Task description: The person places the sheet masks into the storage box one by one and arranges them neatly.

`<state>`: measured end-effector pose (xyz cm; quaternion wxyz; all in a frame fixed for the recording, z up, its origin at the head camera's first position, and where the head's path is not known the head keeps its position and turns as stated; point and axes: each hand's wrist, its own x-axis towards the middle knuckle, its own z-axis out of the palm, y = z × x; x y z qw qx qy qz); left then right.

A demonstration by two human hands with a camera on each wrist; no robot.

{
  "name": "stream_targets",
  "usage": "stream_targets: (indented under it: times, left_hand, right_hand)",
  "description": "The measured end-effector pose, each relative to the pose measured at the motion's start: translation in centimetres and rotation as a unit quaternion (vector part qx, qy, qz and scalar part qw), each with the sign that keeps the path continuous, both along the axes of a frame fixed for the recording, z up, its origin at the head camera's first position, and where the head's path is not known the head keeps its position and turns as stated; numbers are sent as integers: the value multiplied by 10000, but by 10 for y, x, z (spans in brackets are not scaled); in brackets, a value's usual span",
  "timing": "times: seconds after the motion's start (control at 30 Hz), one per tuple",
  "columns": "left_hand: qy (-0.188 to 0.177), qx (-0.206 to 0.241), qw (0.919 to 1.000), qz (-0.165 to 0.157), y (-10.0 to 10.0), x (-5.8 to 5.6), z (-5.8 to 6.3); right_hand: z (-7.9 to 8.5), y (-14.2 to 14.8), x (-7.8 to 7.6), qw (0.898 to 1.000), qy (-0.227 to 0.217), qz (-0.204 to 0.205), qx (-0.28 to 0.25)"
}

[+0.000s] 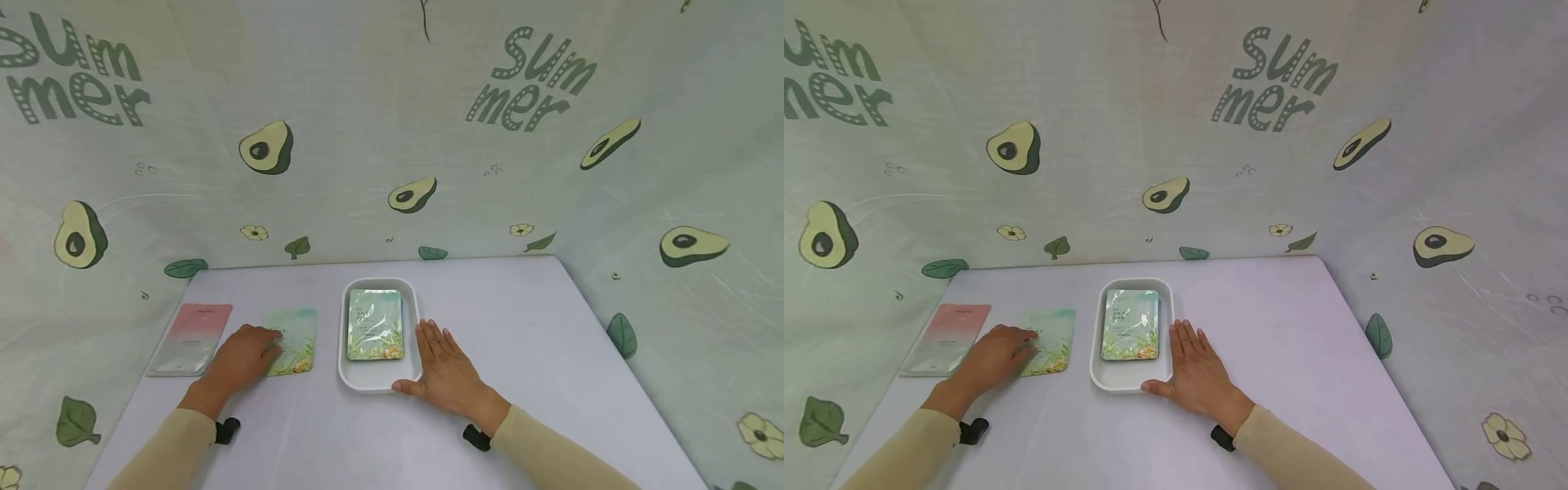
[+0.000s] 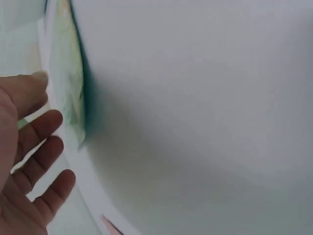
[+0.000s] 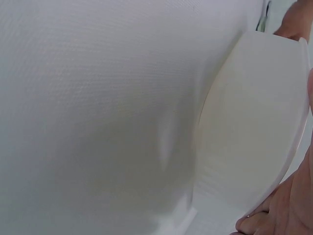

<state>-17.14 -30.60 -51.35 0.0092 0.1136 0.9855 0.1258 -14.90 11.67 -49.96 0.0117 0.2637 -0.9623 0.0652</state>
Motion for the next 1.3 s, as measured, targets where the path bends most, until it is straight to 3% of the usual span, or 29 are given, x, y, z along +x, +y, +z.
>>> stream_targets:
  times: [0.23, 0.4, 0.67, 1.07, 1.3]
  left_hand:
    - [-28, -793, 9968, -51, -17, -39, 0]
    - [-230, -977, 9949, -112, -20, -50, 1]
    - [-430, -965, 9944, -50, -14, -53, 5]
    - [261, -897, 9956, 37, -7, -51, 8]
    - [746, -860, 9935, 43, -4, -40, 13]
  right_hand:
    - [1, 1, -1, 9999, -123, -49, -34]
    - [0, 0, 0, 9998, -199, -46, -48]
    - [2, -1, 1, 9999, -123, -60, 49]
    - [4, -1, 2, 9998, -118, -82, 99]
    - [4, 0, 1, 9999, -128, -60, 98]
